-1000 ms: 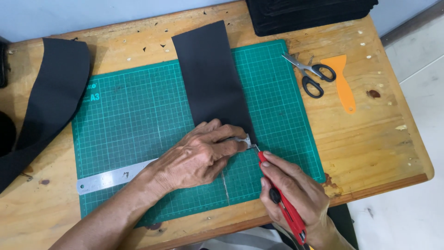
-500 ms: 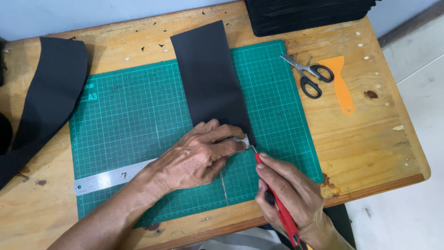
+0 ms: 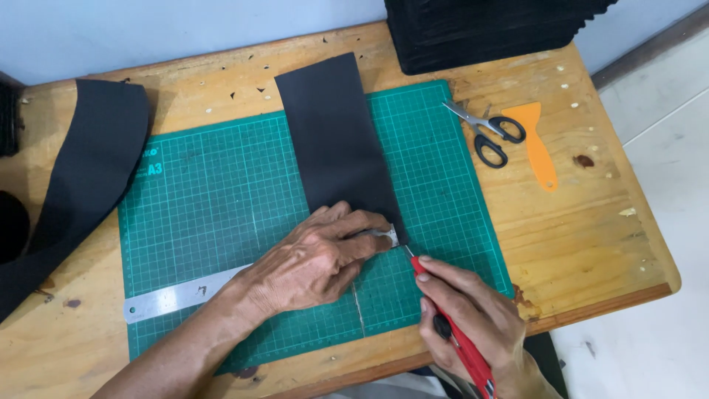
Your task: Measuring and cutting black foam strips using a ruler, utility knife, and scissors on a cutting mat
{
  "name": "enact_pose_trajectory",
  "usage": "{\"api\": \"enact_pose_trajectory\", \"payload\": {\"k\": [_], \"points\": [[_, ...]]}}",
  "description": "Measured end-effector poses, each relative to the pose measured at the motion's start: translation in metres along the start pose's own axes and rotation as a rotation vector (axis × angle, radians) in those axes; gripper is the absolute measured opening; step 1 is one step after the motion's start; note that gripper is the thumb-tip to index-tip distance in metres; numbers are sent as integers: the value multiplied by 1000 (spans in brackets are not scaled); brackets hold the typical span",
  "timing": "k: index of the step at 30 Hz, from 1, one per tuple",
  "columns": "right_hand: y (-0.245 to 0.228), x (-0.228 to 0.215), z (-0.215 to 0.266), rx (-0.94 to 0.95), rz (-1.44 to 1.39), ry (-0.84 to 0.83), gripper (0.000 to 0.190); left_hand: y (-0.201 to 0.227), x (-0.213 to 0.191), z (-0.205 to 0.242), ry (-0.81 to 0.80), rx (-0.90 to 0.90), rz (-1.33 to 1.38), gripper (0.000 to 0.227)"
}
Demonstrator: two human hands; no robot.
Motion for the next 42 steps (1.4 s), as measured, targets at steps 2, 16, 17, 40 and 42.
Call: {"api": "enact_pose_trajectory", "payload": {"k": [2, 16, 17, 40, 42], "points": [[10, -8, 6, -30, 70, 43, 22, -2, 0, 0, -2, 0, 1, 37], [139, -70, 44, 274, 936, -459, 68, -5, 3, 4, -16, -34, 42, 32], [135, -71, 38, 163, 997, -497, 64, -5, 4, 4, -7, -25, 38, 32], [46, 8, -49, -277, 410, -392, 13, -5, 3, 3, -4, -1, -14, 27], [48, 10, -51, -214, 348, -405, 20, -5, 3, 3, 6, 5, -21, 27]]}}
Point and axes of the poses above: each hand's wrist, its own z-axis away from the middle knuckle, its own x-axis out of the palm, y = z × x, the point moved 1 cm from there along -z, towards the middle knuckle, and after that the axes turned 11 degrees about -y, right-handed, at the moved point
